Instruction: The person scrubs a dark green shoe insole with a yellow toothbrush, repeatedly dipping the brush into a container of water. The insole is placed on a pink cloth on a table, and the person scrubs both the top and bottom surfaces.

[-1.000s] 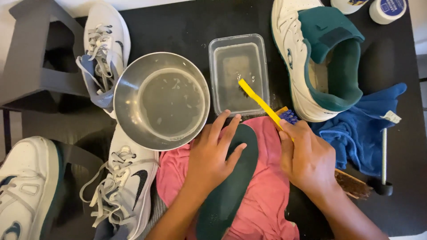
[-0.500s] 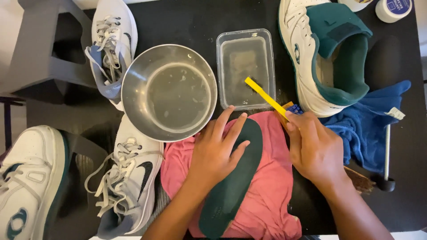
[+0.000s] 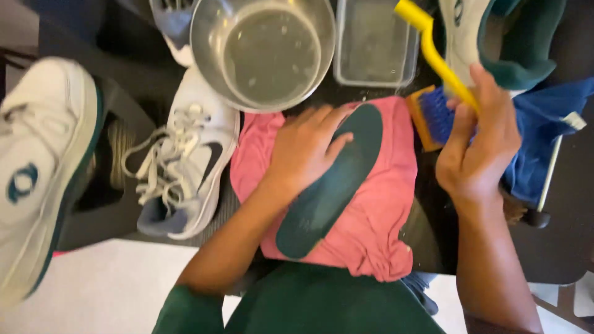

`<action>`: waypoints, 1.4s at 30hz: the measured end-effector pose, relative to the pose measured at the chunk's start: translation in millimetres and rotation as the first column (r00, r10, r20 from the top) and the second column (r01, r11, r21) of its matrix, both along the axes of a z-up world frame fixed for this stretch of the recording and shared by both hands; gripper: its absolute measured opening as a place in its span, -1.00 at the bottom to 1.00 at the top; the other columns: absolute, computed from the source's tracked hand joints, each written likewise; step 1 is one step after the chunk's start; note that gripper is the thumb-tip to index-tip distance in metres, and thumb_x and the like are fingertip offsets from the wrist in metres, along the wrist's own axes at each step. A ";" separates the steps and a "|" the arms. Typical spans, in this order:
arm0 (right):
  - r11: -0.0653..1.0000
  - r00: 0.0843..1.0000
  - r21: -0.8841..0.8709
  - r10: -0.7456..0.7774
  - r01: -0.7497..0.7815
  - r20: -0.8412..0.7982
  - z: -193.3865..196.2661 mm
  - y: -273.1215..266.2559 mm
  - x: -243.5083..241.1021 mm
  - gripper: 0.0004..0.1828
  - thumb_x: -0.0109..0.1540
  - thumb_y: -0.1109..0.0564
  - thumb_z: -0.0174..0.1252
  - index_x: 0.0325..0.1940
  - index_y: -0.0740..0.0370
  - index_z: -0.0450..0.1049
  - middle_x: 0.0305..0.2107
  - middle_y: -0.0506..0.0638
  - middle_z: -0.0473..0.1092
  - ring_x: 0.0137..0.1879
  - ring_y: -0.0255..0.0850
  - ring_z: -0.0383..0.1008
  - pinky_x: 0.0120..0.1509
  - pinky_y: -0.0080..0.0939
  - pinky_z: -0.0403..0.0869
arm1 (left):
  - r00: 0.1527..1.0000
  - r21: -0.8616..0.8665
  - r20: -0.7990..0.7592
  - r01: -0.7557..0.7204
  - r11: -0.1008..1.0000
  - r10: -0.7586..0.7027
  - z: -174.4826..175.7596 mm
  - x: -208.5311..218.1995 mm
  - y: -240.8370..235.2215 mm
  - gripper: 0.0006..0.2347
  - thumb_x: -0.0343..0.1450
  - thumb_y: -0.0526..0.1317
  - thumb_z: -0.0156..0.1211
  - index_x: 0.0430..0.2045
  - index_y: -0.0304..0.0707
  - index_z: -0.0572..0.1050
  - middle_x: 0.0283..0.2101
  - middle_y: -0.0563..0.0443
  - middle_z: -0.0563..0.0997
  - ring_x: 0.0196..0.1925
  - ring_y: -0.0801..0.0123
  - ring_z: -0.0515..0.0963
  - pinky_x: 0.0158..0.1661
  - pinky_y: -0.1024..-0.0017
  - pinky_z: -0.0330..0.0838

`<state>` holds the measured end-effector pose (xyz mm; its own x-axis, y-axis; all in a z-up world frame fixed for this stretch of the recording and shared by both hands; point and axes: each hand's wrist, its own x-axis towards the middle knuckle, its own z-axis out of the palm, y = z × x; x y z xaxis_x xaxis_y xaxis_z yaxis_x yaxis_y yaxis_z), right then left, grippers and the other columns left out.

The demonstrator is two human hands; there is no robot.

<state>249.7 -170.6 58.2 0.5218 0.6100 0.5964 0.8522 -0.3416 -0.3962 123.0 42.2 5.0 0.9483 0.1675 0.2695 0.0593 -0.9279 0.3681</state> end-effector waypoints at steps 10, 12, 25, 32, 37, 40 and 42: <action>0.931 0.961 0.317 0.237 -0.182 -0.142 -10.6 -22.7 9.5 -0.62 0.62 0.26 -0.25 0.45 0.58 0.22 0.00 0.42 0.23 -0.08 0.09 0.34 -0.12 -0.07 0.25 | 0.972 0.023 0.184 0.143 0.989 -0.145 48.0 -47.0 -8.3 -0.61 0.64 -0.07 0.16 0.34 -0.10 0.29 0.16 0.01 0.51 0.12 0.16 0.51 0.01 0.23 0.46; 0.956 0.980 0.267 0.158 -0.123 -0.116 -17.6 -37.6 15.3 -0.56 0.60 0.12 -0.05 0.06 0.70 0.48 -0.20 0.38 0.34 -0.10 0.15 0.32 0.03 0.07 0.21 | 0.987 -0.022 0.075 0.145 0.989 -0.143 52.5 -74.0 -10.0 -0.64 0.58 -0.06 0.14 0.25 -0.13 0.37 0.12 -0.01 0.47 0.08 0.11 0.50 -0.09 0.11 0.43; 0.924 0.991 -0.373 0.118 -0.085 0.067 -28.8 3.8 6.7 -0.73 0.48 0.11 0.45 -0.32 0.07 0.64 -0.34 -0.16 0.57 -0.21 -0.18 0.56 -0.13 -0.15 0.38 | 0.982 -0.099 -0.168 0.073 0.992 -0.089 6.8 -149.9 -19.0 -0.14 0.29 0.33 0.33 0.45 -0.03 0.17 0.55 -0.04 0.13 0.61 0.14 0.08 0.50 -0.03 -0.11; 0.880 0.961 -0.386 0.258 -0.275 -0.096 -31.4 11.5 7.3 -0.79 0.22 0.34 0.23 -0.47 0.13 0.51 -0.48 -0.06 0.42 -0.29 -0.11 0.29 -0.16 -0.05 0.23 | 0.977 -0.075 -0.195 0.076 0.994 -0.089 4.3 -151.8 -14.5 -0.06 0.23 0.41 0.34 0.46 -0.01 0.15 0.56 -0.04 0.12 0.61 0.20 0.06 0.51 0.01 -0.12; 0.862 0.911 -0.296 0.403 -0.411 -0.091 -12.8 36.8 -21.8 -0.63 0.20 0.33 0.27 -0.63 -0.01 0.43 -0.68 -0.17 0.25 -0.47 -0.12 0.00 -0.30 -0.03 -0.03 | 0.980 -0.090 -0.168 0.093 0.992 -0.107 7.2 -145.6 -13.0 -0.05 0.18 0.37 0.44 0.44 -0.03 0.20 0.54 -0.06 0.16 0.60 0.18 0.12 0.50 0.00 -0.06; 0.862 0.898 -0.255 0.427 -0.439 -0.103 -16.7 23.6 6.9 -0.66 0.18 0.43 0.06 -0.52 0.04 0.52 -0.61 -0.16 0.38 -0.46 -0.17 0.19 -0.14 -0.01 0.16 | 0.979 -0.065 -0.188 0.072 0.995 -0.083 7.3 -148.2 -14.3 -0.04 0.18 0.41 0.41 0.44 0.00 0.20 0.55 -0.04 0.16 0.59 0.21 0.13 0.49 0.01 -0.04; 0.879 0.978 -0.429 0.199 -0.208 -0.067 -16.6 9.5 15.2 -0.68 0.16 0.39 0.11 -0.58 0.03 0.34 -0.56 -0.20 0.34 -0.34 -0.12 0.04 0.07 0.11 0.00 | 0.980 -0.068 -0.183 0.067 0.995 -0.079 7.4 -146.8 -15.0 -0.04 0.15 0.37 0.47 0.43 -0.02 0.21 0.54 -0.04 0.17 0.59 0.21 0.14 0.50 0.01 -0.03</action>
<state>264.9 -161.1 41.6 0.3676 0.8983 0.2406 0.9148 -0.3026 -0.2676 -23.8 27.3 12.4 0.9911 0.1066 0.0795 0.0646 -0.9085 0.4128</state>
